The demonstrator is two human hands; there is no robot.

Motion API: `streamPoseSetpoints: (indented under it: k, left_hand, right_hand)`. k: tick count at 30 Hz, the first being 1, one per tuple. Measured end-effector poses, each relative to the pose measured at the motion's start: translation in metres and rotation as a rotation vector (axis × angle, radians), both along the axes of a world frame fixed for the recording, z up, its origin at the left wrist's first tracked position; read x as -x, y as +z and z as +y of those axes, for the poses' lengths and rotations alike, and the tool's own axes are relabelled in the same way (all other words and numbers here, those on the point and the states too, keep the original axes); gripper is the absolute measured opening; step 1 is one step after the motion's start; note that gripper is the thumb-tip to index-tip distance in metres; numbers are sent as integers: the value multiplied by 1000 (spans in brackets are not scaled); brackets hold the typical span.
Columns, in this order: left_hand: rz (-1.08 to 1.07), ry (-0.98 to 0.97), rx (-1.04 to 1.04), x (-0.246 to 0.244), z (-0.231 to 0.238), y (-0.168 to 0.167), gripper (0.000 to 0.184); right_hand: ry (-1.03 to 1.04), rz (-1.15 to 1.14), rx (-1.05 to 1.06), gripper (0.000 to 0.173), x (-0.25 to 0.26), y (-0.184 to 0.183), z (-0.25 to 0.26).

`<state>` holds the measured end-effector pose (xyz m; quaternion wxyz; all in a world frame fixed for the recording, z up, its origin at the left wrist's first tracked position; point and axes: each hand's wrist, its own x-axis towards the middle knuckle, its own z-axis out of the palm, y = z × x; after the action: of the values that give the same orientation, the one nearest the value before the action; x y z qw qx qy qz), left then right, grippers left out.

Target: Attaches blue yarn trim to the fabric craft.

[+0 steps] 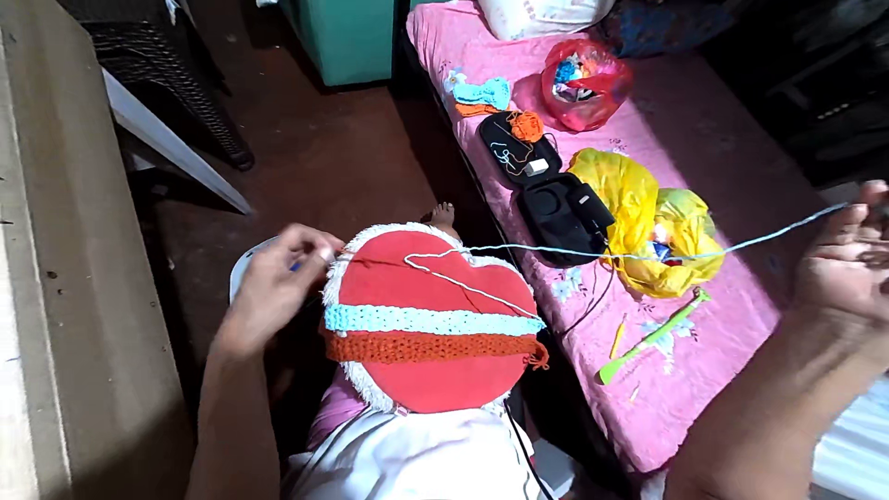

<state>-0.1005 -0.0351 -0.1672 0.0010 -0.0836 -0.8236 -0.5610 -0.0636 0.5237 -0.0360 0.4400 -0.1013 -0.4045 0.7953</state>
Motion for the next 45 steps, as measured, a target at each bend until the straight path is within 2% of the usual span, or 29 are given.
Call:
streamPoseSetpoints:
  k: [5,8,10,12,13,14,16,18,21,25,31,36,40,45]
  left_hand:
    - [13,313,-451,13,-37,-1,14]
    - [-2,535,-639,31,-50,-14,17]
    - [-31,681,-656,42,-59,-31,14]
    - [-69,741,-554,46,-62,-43,7]
    - [-72,717,-448,43,-59,-44,6]
    - [-47,641,-337,37,-54,-41,17]
    - [21,362,-140,20,-38,-21,37]
    - [93,68,98,7,-12,8,48]
    - [122,-198,383,-2,24,17,44]
    - [188,-179,396,1,35,-1,19]
    - [160,-211,399,-9,25,17,26]
    - [287,-251,430,-4,41,30,35]
    - [268,-396,541,0,67,26,23]
    - [176,-351,636,-1,62,23,16]
  right_hand:
    - [280,-186,-195,53,4,-34,-60]
    - [381,-169,-188,55,11,-56,-69]
    - [375,-169,-116,56,13,-61,-67]
    - [365,-173,-77,59,11,-61,-68]
    - [359,-184,-77,59,10,-62,-70]
    - [361,-201,-88,59,8,-65,-73]
    - [410,-239,-147,56,6,-75,-82]
    - [459,-273,-174,51,5,-87,-91]
    - [479,-303,-137,47,0,-100,-103]
    - [480,-322,-93,47,-10,-117,-105]
    - [396,-334,-32,47,-17,-116,-65]
    - [343,-288,-42,54,-16,-96,-45]
    - [290,-272,-89,58,-16,-79,-39]
    - [305,-286,-143,57,-13,-69,-35]
